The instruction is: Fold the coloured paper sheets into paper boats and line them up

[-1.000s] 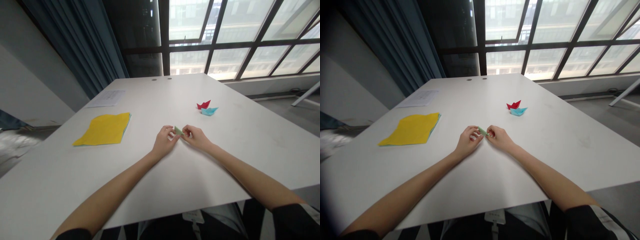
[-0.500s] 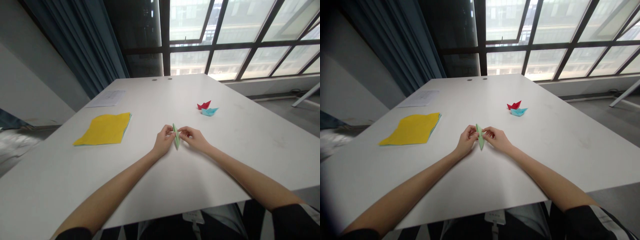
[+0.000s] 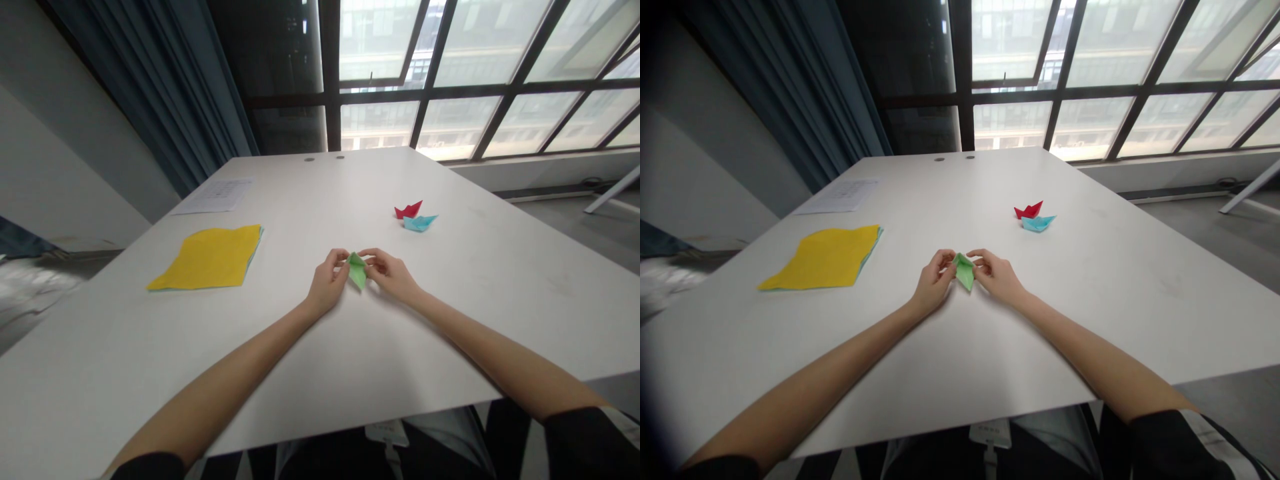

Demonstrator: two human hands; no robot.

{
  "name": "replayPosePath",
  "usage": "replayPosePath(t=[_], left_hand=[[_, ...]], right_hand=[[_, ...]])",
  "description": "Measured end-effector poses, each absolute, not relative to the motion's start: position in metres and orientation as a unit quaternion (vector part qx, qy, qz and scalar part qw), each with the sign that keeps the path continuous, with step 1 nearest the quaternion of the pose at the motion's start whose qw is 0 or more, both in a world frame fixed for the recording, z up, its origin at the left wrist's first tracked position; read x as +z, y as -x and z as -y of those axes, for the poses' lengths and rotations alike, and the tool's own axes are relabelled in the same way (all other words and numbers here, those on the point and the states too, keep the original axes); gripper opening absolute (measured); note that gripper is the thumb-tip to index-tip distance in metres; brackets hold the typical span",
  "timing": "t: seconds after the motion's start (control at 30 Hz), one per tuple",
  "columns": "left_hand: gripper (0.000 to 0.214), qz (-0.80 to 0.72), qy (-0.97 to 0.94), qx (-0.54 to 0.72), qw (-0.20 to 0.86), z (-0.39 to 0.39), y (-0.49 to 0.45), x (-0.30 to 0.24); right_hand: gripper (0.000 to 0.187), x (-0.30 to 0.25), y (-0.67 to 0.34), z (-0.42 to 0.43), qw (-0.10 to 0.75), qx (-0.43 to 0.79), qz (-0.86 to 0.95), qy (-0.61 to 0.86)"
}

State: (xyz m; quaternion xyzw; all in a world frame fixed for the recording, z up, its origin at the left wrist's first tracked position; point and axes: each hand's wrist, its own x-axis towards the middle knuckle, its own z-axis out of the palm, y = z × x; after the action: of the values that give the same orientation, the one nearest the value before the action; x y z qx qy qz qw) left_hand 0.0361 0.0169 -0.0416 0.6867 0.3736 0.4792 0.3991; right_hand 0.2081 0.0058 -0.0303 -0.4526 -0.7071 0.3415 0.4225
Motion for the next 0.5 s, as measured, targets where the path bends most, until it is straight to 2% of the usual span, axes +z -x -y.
replayPosePath(t=[0.23,0.37,0.5], left_hand=[[0.019,-0.351,-0.689,0.489,0.404,-0.0202,-0.0338,-0.0431],[0.021,-0.340,-0.648,0.480,0.483,-0.0239,-0.0341,-0.0448],[0.021,-0.333,-0.614,0.477,0.534,-0.0239,-0.0357,-0.0423]], right_hand=[[0.021,-0.0378,-0.2074,-0.0164,0.493,0.479,0.581,0.436],[0.022,-0.0349,-0.2063,-0.0166,0.525,0.545,0.494,0.428],[0.030,-0.0325,-0.2071,-0.0139,0.512,0.534,0.510,0.439]])
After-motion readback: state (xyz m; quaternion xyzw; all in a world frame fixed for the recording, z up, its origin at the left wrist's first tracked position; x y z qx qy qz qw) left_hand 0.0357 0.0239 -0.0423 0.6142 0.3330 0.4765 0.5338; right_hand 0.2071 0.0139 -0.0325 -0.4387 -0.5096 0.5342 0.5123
